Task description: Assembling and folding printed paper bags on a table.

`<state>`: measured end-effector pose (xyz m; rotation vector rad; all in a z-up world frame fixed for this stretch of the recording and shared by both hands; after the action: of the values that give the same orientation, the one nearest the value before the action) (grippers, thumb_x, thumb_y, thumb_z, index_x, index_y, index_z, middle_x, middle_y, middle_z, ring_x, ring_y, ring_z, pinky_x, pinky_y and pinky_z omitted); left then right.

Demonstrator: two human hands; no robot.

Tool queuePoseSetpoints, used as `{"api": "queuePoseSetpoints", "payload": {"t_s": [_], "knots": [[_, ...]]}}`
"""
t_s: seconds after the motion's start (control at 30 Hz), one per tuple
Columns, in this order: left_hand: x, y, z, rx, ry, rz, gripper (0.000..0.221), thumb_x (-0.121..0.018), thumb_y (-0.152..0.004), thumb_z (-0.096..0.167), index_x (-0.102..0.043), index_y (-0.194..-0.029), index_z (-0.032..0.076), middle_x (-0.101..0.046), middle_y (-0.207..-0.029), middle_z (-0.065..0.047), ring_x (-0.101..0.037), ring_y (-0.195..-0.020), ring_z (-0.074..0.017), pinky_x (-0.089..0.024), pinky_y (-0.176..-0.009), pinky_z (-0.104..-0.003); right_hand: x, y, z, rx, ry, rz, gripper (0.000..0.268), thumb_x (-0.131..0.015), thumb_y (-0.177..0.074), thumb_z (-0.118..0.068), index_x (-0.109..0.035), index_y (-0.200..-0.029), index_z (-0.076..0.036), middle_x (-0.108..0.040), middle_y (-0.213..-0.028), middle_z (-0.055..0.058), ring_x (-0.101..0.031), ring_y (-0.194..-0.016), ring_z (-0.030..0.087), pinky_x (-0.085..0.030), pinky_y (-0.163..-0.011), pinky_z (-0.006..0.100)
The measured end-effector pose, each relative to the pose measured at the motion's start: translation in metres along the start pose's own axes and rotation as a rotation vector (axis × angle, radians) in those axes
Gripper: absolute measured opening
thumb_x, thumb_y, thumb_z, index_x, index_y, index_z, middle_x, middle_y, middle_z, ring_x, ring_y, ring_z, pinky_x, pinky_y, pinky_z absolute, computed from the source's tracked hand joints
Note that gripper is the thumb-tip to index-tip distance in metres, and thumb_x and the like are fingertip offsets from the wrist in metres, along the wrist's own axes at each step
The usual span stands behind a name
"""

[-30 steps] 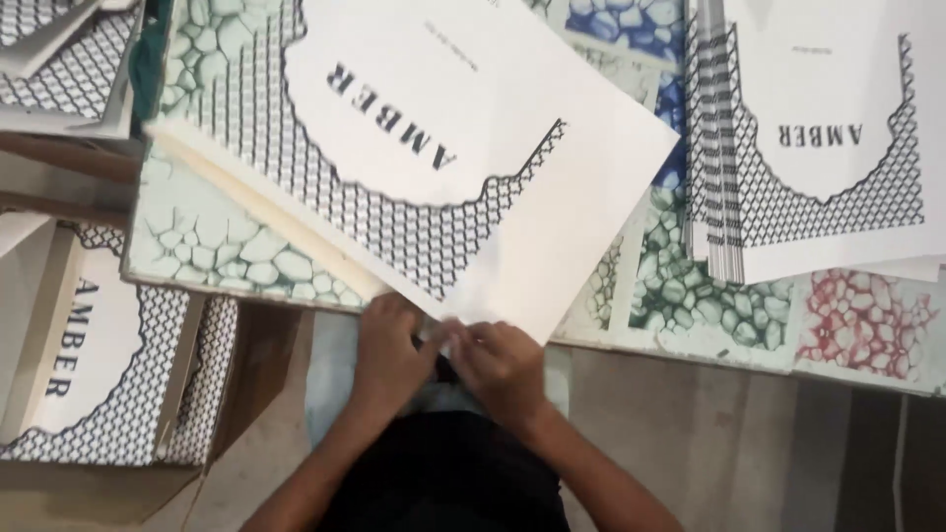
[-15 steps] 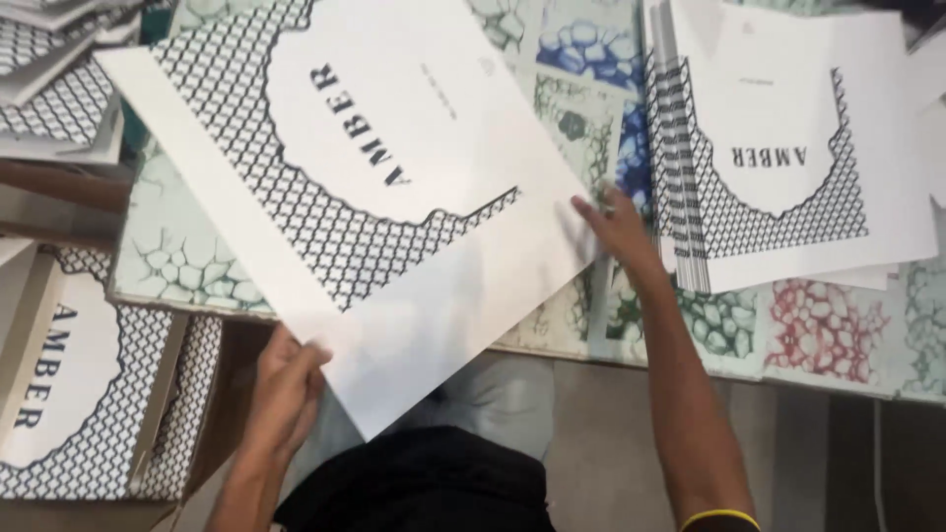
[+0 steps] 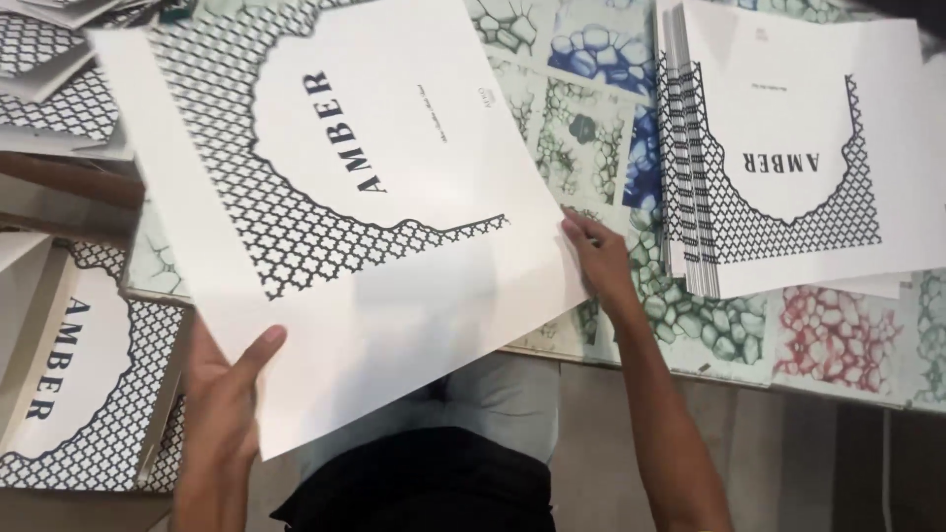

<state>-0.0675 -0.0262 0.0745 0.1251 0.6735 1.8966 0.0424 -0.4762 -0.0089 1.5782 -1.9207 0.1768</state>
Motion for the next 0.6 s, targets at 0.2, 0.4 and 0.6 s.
{"api": "queuePoseSetpoints", "payload": {"t_s": [0.2,0.4,0.6], "knots": [[0.030,-0.001,0.012,-0.250,-0.020,-0.131,0.071,-0.068,-0.086,-0.010,-0.040,-0.150,-0.003,-0.064,-0.133,-0.020,-0.067,-0.121,-0.0242,-0.057,-0.101,-0.036,0.012,0.019,-0.035,0.001,-0.084,0.024,0.044,-0.069,-0.100,-0.035,-0.070,-0.123,0.002,-0.068,-0.108,0.011,-0.065,-0.095,0.019,-0.053,-0.084,0.035],[-0.012,0.020,0.072,-0.316,-0.308,0.036,0.064,-0.074,-0.088,-0.004,-0.047,-0.146,-0.004,-0.066,-0.132,-0.021,-0.067,-0.116,-0.0238,-0.056,-0.096,-0.033,0.039,0.038,-0.055,0.231,-0.851,0.105,0.029,-0.064,-0.106,-0.020,-0.055,-0.123,0.002,-0.068,-0.111,0.008,-0.066,-0.098,0.016,-0.056,-0.089,0.033],[-0.077,0.031,0.110,-0.711,-0.479,-0.018,0.057,-0.075,-0.093,0.000,-0.049,-0.143,-0.005,-0.063,-0.130,-0.018,-0.064,-0.121,-0.0228,-0.054,-0.101,-0.033,0.022,0.080,-0.042,0.396,-0.994,0.558,0.028,-0.052,-0.113,-0.029,-0.052,-0.119,-0.001,-0.066,-0.110,0.009,-0.066,-0.098,0.018,-0.056,-0.086,0.036]]}}
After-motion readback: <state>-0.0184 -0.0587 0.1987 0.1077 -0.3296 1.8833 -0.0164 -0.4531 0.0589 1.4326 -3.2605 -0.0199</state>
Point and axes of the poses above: each hand's wrist, its own y-axis away from the middle knuckle, its own x-axis out of the back of the hand, z = x × y, the point moved 2 cm from there along -y, towards the middle knuckle
